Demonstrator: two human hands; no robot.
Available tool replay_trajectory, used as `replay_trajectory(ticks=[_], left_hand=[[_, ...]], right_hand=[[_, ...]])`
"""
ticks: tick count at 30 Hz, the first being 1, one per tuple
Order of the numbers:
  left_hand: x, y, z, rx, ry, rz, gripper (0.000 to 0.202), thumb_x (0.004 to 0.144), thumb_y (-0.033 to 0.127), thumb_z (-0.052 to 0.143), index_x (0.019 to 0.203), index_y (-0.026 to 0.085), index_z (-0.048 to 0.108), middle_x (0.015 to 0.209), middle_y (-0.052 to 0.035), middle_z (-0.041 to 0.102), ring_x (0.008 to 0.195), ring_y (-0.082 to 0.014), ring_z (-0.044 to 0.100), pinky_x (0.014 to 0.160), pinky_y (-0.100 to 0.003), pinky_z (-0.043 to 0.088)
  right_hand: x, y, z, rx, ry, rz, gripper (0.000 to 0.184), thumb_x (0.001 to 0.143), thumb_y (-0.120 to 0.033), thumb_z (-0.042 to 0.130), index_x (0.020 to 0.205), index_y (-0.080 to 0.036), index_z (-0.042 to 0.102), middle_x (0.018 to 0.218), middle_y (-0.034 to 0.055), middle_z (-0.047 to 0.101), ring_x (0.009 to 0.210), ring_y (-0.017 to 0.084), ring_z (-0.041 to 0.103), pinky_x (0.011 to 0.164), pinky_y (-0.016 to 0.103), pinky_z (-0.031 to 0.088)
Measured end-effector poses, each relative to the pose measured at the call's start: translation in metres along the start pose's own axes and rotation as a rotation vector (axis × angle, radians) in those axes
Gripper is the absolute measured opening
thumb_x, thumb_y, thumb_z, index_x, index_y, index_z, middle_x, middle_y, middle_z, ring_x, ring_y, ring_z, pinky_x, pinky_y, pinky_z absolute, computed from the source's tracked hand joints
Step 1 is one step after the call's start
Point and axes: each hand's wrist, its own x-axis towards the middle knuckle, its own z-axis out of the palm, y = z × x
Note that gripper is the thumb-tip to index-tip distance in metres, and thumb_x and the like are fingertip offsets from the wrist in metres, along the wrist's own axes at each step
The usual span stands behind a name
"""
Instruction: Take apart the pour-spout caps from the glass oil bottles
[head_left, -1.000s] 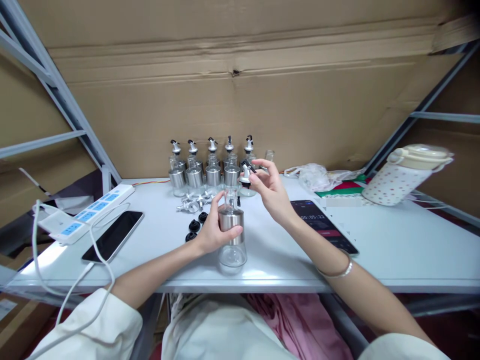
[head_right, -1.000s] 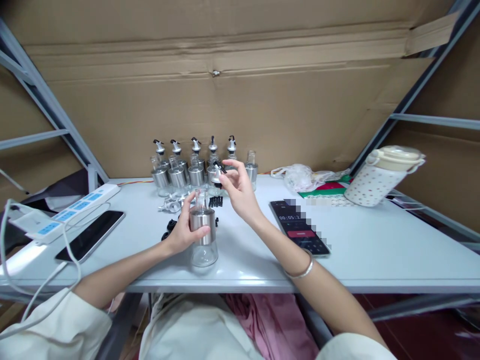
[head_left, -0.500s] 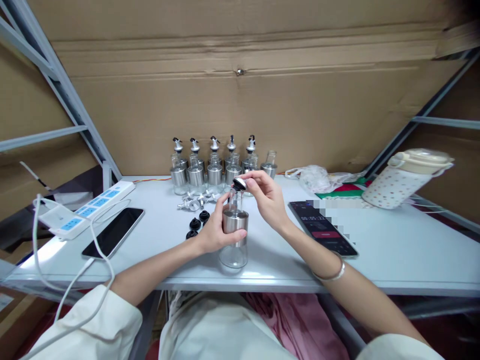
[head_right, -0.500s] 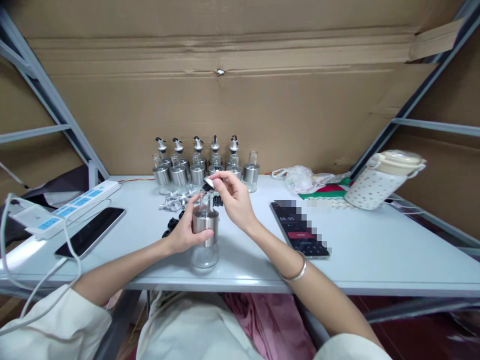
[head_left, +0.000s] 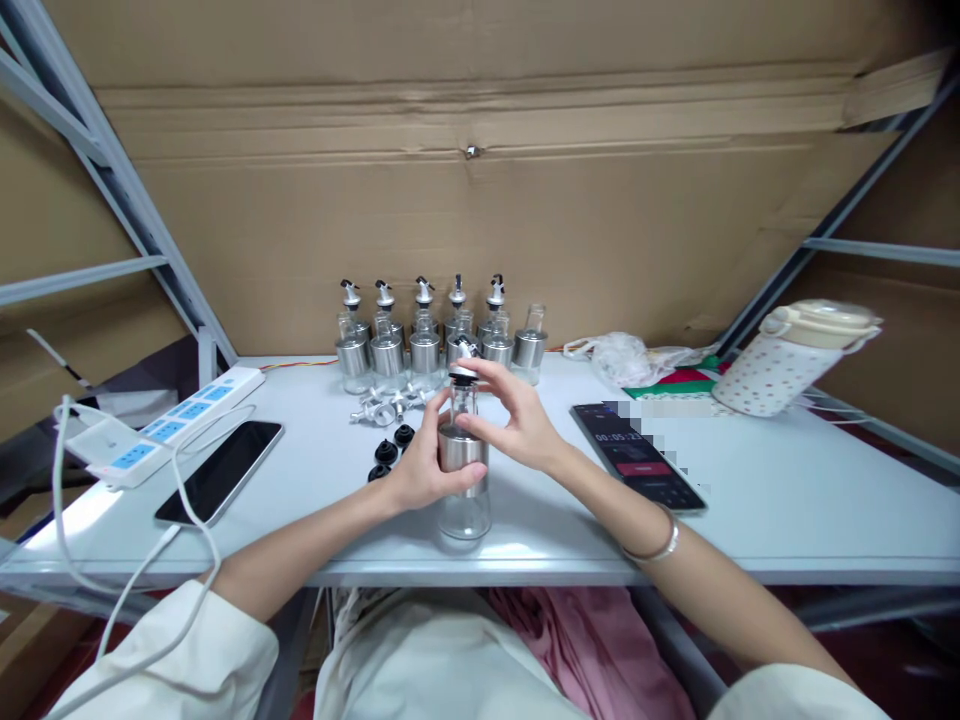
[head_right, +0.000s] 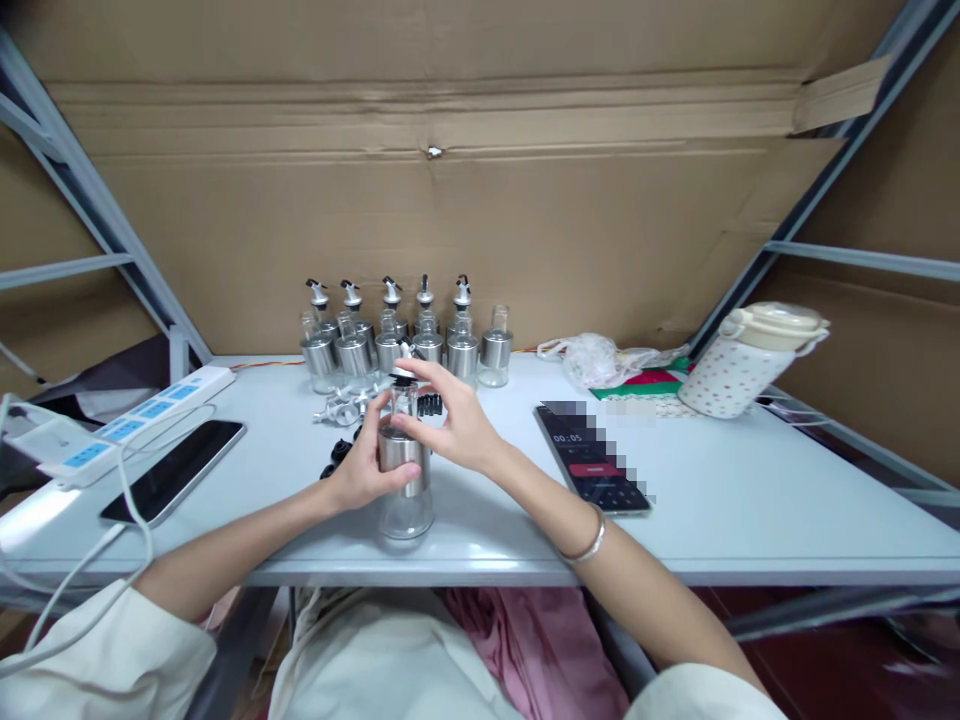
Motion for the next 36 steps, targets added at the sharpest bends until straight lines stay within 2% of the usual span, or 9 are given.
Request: replay_trajectory(ticks=[8,13,17,20,25,28,31,33,36], left_hand=[[-0.001,-0.001,0.001,-0.022,-0.037,0.022,0.091,0.071,0.043,0.069,0.138,0.021,0.012,0.118,-0.0128,0.048,0.096,-0.0223,0.056,0.086,-0.039,0.048],[-0.001,-0.005,0.000,0.017,-0.020,0.026,0.096,0.071,0.045,0.070,0.140,0.020,0.008,0.123,-0.0147,0.045,0.108,-0.0271,0.053,0.094,-0.046,0.044],[-0.001,-0.005,-0.001,0.027,-0.043,0.045,0.095,0.072,0.045,0.069,0.140,0.023,0.007,0.123,-0.0147,0.046,0.104,-0.0262,0.055,0.091,-0.045,0.046],[-0.003,-0.005,-0.001,0.082,-0.051,0.118,0.091,0.074,0.044,0.068,0.139,0.024,0.008,0.125,-0.0148,0.045,0.108,-0.0270,0.054,0.092,-0.044,0.047],[-0.002,-0.004,-0.006,0.285,-0.093,0.346,0.086,0.081,0.050,0.060,0.141,0.025,0.004,0.140,-0.0183,0.033,0.127,-0.0331,0.042,0.099,-0.047,0.042],[0.002,-0.003,-0.015,0.421,-0.098,0.422,0.077,0.088,0.050,0.047,0.145,0.023,0.002,0.138,-0.0183,0.039,0.115,-0.0288,0.054,0.090,-0.041,0.048],[0.011,-0.005,-0.033,0.598,-0.039,0.560,0.064,0.091,0.048,0.043,0.142,0.024,0.014,0.126,-0.0147,0.051,0.083,-0.0183,0.062,0.074,-0.034,0.052],[0.020,-0.010,-0.052,0.726,0.072,0.669,0.050,0.090,0.046,0.045,0.133,0.026,0.029,0.117,-0.0092,0.057,0.079,-0.0158,0.061,0.074,-0.032,0.052],[0.031,-0.021,-0.087,0.778,0.349,0.555,0.038,0.092,0.038,0.042,0.126,0.024,0.034,0.112,-0.0078,0.056,0.081,-0.0149,0.059,0.075,-0.032,0.050]], right_hand=[[0.003,-0.001,-0.009,0.161,-0.039,0.098,0.041,0.074,-0.033,0.074,0.113,-0.026,0.062,0.116,0.0048,0.064,0.109,0.020,0.060,0.095,0.036,0.049],[0.004,-0.003,-0.007,0.204,-0.023,0.088,0.028,0.075,-0.028,0.074,0.101,-0.023,0.067,0.104,0.0048,0.066,0.100,0.019,0.063,0.090,0.034,0.052],[0.004,-0.004,-0.005,0.250,0.027,0.074,0.024,0.072,-0.025,0.076,0.095,-0.023,0.069,0.097,0.0045,0.068,0.096,0.018,0.064,0.087,0.033,0.053],[0.001,-0.006,-0.005,0.231,0.066,0.034,0.021,0.072,-0.024,0.076,0.092,-0.023,0.070,0.091,0.0043,0.069,0.092,0.018,0.065,0.084,0.034,0.054],[-0.006,-0.016,-0.004,0.272,0.079,0.014,0.023,0.075,-0.019,0.073,0.097,-0.026,0.070,0.095,0.0039,0.067,0.093,0.017,0.066,0.073,0.029,0.059],[-0.004,-0.017,-0.010,0.285,0.107,0.016,0.023,0.077,-0.018,0.070,0.099,-0.027,0.069,0.105,0.0037,0.068,0.100,0.018,0.065,0.076,0.029,0.059],[0.004,-0.011,-0.027,0.238,0.257,0.016,0.022,0.078,-0.020,0.070,0.099,-0.026,0.067,0.108,0.0035,0.068,0.103,0.020,0.064,0.083,0.034,0.057],[0.010,-0.003,-0.043,0.170,0.372,0.046,0.022,0.076,-0.023,0.070,0.097,-0.024,0.066,0.105,0.0042,0.069,0.100,0.020,0.065,0.085,0.036,0.055],[0.015,0.013,-0.066,-0.044,0.498,0.112,0.022,0.073,-0.023,0.069,0.094,-0.021,0.066,0.099,0.0049,0.070,0.092,0.021,0.067,0.084,0.038,0.055]])
